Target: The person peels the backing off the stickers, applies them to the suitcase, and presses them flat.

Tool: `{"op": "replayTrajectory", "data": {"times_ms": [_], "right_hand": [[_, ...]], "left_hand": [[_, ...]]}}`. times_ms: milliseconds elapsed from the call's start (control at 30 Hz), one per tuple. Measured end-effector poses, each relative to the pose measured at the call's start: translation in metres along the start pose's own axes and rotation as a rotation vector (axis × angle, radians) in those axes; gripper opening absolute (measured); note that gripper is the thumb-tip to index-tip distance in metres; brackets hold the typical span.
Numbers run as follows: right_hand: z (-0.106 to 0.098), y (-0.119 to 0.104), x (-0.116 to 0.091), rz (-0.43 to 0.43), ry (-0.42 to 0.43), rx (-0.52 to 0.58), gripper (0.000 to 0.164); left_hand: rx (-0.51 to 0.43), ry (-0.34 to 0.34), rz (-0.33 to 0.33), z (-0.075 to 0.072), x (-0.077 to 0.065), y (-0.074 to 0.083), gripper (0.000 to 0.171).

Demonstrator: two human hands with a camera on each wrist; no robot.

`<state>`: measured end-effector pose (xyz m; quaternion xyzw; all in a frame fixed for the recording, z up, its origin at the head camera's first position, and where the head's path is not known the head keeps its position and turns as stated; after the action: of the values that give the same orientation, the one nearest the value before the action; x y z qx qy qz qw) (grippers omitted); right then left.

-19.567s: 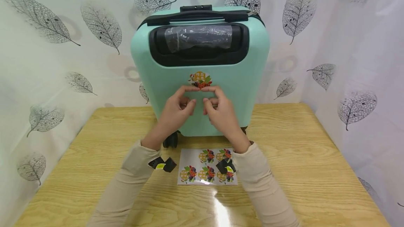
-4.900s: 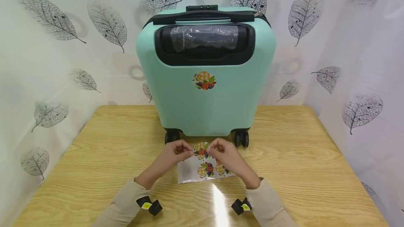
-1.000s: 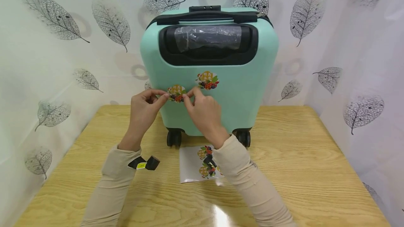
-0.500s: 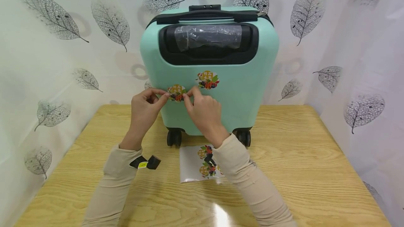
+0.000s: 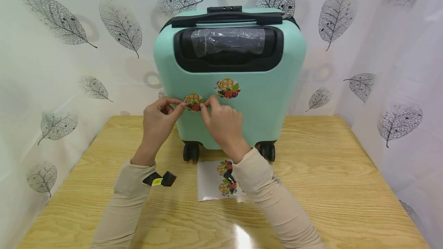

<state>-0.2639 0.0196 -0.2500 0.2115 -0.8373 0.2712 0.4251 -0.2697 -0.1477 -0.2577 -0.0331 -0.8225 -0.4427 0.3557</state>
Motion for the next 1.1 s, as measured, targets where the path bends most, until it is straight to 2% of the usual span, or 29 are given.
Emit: {"op": "replayTrajectory", "data": {"times_ms": [233, 533, 800, 1100], "right_hand": [[0.0, -0.001, 0.001, -0.011, 0.006, -0.035, 0.018], [0.0, -0.001, 0.001, -0.019, 0.019, -0.062, 0.018], [0.001, -0.002, 0.0, -0.008, 0.019, -0.082, 0.019], [0.0, -0.002, 0.001, 0.001, 0.02, -0.113, 0.02]], "left_hand": [[0.021, 0.01, 0.038, -0.001, 0.0, 0.003, 0.014], [0.096, 0.031, 0.097, -0.002, -0.002, 0.01, 0.014], [0.181, 0.071, 0.155, -0.002, -0.003, 0.013, 0.013], [0.225, 0.104, 0.197, -0.003, -0.004, 0.018, 0.014]]}}
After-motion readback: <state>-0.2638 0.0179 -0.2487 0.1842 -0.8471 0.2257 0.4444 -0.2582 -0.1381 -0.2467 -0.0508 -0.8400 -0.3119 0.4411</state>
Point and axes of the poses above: each hand's wrist, its own x-axis towards the middle knuckle, its own z-axis out of the palm, y = z × x, the point moved 8 cm from there along x, towards the middle knuckle, and after that the axes turned 8 degrees about y, right-handed, at the moved point
